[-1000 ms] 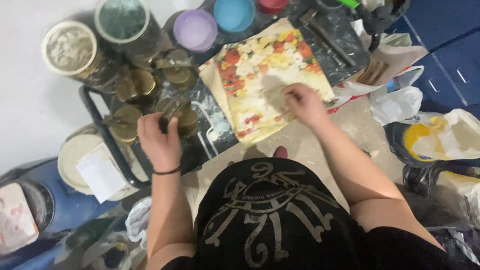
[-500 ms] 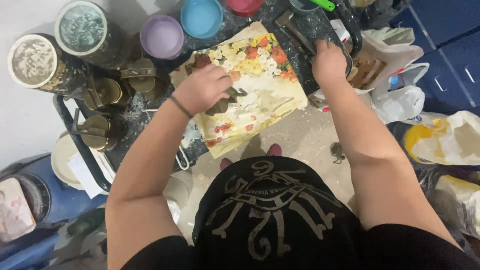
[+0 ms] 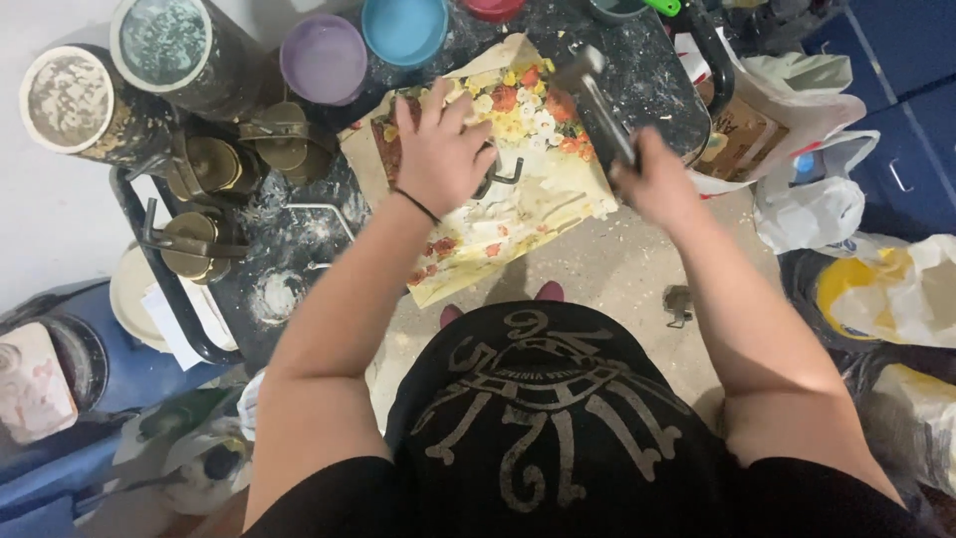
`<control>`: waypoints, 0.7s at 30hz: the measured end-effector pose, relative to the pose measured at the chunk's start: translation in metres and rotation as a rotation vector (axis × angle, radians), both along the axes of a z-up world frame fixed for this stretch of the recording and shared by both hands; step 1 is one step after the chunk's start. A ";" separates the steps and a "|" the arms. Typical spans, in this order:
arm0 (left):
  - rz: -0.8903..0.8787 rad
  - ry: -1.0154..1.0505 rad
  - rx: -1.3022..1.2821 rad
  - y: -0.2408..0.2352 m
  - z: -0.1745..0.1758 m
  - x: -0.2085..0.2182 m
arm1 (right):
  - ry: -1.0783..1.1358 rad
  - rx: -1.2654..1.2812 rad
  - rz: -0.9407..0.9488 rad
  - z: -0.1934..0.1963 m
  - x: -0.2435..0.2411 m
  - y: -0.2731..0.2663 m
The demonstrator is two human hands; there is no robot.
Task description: The person is removing plaster from a dental flask using a hammer and a scraper, then cleaning the flask components.
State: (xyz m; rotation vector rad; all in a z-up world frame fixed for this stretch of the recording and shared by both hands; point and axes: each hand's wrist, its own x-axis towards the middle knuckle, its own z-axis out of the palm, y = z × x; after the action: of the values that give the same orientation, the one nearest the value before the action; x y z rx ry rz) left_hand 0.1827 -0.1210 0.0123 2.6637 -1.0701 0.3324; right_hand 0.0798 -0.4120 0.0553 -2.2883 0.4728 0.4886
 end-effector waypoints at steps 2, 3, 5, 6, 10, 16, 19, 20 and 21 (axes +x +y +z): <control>0.089 -0.077 -0.033 -0.007 -0.012 -0.013 | 0.016 0.180 -0.032 -0.020 -0.026 0.002; 0.174 -0.154 -0.066 -0.011 -0.019 -0.018 | 0.034 0.360 -0.068 -0.030 -0.038 0.003; 0.225 -0.182 -0.095 -0.011 -0.055 -0.010 | -0.074 0.530 -0.111 -0.042 -0.047 0.003; 0.268 -0.218 -0.126 -0.012 -0.073 -0.004 | -0.192 0.701 -0.159 -0.047 -0.051 0.002; 0.282 -0.201 -0.123 -0.013 -0.067 -0.006 | -0.339 0.849 -0.408 -0.036 -0.048 0.017; 0.285 -0.193 -0.198 -0.017 -0.067 -0.006 | -0.191 0.608 -0.129 -0.025 -0.046 0.008; 0.282 -0.266 -0.220 -0.019 -0.071 0.000 | -0.192 0.518 -0.152 -0.026 -0.049 0.007; 0.271 -0.285 -0.224 -0.017 -0.074 -0.002 | -0.119 0.492 -0.087 -0.045 -0.055 0.002; 0.261 -0.304 -0.229 -0.016 -0.076 -0.003 | -0.046 0.465 -0.022 -0.064 -0.061 -0.003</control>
State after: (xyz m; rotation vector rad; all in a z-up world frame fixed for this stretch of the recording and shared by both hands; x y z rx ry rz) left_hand 0.1795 -0.1372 -0.0636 2.5952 -0.7029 0.8777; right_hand 0.0191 -0.4153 -0.0088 -1.8412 0.3201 0.4766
